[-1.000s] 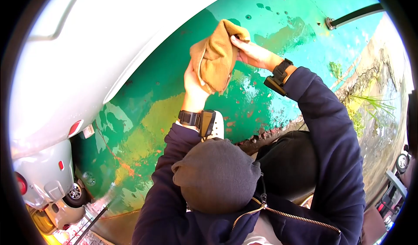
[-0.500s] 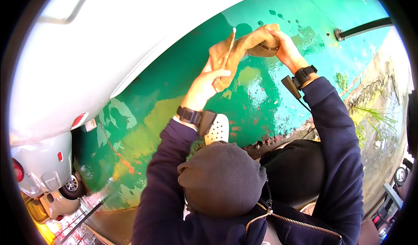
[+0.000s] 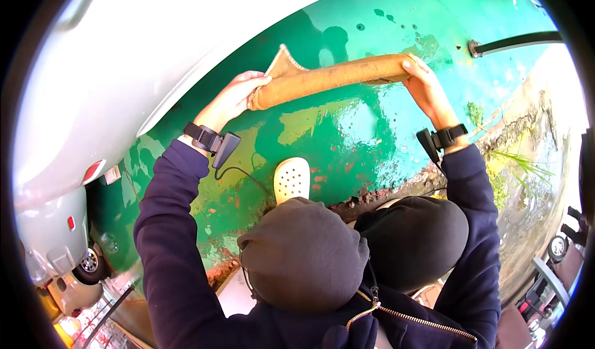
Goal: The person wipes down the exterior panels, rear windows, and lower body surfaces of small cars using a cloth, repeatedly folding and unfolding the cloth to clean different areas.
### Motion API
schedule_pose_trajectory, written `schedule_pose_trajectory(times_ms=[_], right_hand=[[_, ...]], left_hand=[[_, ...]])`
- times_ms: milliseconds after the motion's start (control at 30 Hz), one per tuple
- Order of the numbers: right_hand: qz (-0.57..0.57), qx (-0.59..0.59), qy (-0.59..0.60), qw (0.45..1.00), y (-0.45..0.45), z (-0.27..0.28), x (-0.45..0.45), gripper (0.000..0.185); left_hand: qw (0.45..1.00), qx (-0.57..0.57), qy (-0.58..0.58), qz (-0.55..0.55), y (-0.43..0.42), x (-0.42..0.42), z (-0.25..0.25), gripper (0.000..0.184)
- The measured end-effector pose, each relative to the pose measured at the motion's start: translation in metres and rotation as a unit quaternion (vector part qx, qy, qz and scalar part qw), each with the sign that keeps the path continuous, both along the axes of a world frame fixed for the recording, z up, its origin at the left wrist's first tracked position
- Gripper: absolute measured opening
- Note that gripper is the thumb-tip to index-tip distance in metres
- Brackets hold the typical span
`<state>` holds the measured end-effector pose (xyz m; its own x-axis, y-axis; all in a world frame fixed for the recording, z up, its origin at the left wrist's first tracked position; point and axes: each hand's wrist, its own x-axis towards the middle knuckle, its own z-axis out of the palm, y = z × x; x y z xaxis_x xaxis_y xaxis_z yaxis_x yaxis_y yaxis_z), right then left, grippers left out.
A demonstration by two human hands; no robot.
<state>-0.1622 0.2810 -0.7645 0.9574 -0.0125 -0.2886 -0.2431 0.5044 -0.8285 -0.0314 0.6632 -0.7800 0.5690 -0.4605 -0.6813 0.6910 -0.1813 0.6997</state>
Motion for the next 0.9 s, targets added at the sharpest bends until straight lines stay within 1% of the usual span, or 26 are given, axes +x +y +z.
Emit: schedule_pose_trajectory(times_ms=[33,67,100,133,167,200,267,300,333,400,433,467,533,567,600,667,700,733,800,833,867,900], right_hand=[[-0.003,-0.026,-0.014,1.0,0.0,0.002,-0.009,0.019],[-0.005,-0.049,-0.031,0.998,-0.001,0.002,-0.013,0.014],[0.017,-0.046,-0.031,0.998,-0.007,-0.001,-0.016,0.012],[0.04,-0.041,-0.028,0.998,-0.009,-0.001,-0.019,0.012],[0.044,-0.047,-0.015,0.998,-0.009,-0.003,-0.02,0.01],[0.048,-0.044,-0.016,0.998,-0.007,-0.003,-0.018,0.01],[0.023,-0.081,0.054,0.995,-0.007,-0.003,-0.017,0.01],[0.02,-0.097,0.074,0.992,-0.012,-0.012,-0.016,0.013],[0.02,-0.096,0.073,0.993,-0.01,-0.009,-0.017,0.013],[-0.012,-0.103,0.158,0.982,-0.003,-0.003,-0.019,0.018],[-0.003,-0.117,0.164,0.98,-0.011,-0.017,-0.02,0.022],[0.002,-0.118,0.162,0.98,-0.019,-0.03,-0.021,0.022],[0.033,-0.146,0.146,0.978,-0.02,-0.029,-0.023,0.024],[0.038,-0.167,0.152,0.973,-0.02,-0.024,-0.022,0.027],[0.037,-0.173,0.152,0.972,-0.022,-0.019,-0.021,0.027],[0.099,-0.239,0.156,0.953,-0.028,-0.005,-0.014,0.029],[0.113,-0.262,0.133,0.949,-0.028,0.008,-0.011,0.029],[0.108,-0.271,0.129,0.948,-0.028,0.023,-0.009,0.029],[0.056,-0.249,0.055,0.965,-0.025,0.052,-0.008,0.028],[0.047,-0.258,0.032,0.964,-0.025,0.064,-0.008,0.025],[0.045,-0.264,0.034,0.963,-0.024,0.074,-0.01,0.025],[0.047,-0.273,0.017,0.961,-0.024,0.082,-0.01,0.025]], left_hand=[[0.997,0.072,-0.018,-0.01,-0.005,-0.008,0.018,0.029],[0.997,0.078,-0.02,-0.002,-0.003,-0.006,0.013,0.029],[0.988,0.085,-0.116,-0.052,0.003,0.0,0.004,0.028],[0.968,0.095,-0.207,-0.104,0.007,-0.001,0.004,0.028],[0.959,0.123,-0.232,-0.108,0.007,-0.001,0.003,0.032],[0.959,0.126,-0.232,-0.105,0.007,-0.001,0.003,0.032],[0.964,0.091,-0.238,-0.077,0.001,-0.001,0.003,0.032],[0.978,0.064,-0.196,-0.041,-0.003,-0.005,0.009,0.034],[0.977,0.065,-0.198,-0.041,-0.008,-0.008,0.014,0.034],[0.966,0.116,-0.193,-0.125,-0.013,-0.017,0.023,0.04],[0.941,0.154,-0.237,-0.188,-0.014,-0.023,0.024,0.049],[0.928,0.093,-0.284,-0.221,-0.008,-0.025,0.008,0.054],[0.885,0.115,-0.329,-0.309,-0.007,-0.032,0.024,0.055],[0.838,0.143,-0.397,-0.346,-0.007,-0.037,0.034,0.05],[0.839,0.138,-0.399,-0.344,-0.005,-0.041,0.042,0.05],[0.862,0.153,-0.365,-0.317,0.001,-0.044,0.057,0.047],[0.827,0.188,-0.424,-0.317,0.005,-0.047,0.06,0.05],[0.826,0.181,-0.432,-0.313,0.013,-0.047,0.052,0.05],[0.917,0.103,-0.341,-0.18,0.03,-0.05,0.031,0.053],[0.954,0.094,-0.237,-0.158,0.032,-0.053,0.041,0.055],[0.954,0.088,-0.238,-0.159,0.036,-0.059,0.039,0.055],[0.988,0.001,-0.129,-0.088,0.04,-0.064,0.033,0.056]])
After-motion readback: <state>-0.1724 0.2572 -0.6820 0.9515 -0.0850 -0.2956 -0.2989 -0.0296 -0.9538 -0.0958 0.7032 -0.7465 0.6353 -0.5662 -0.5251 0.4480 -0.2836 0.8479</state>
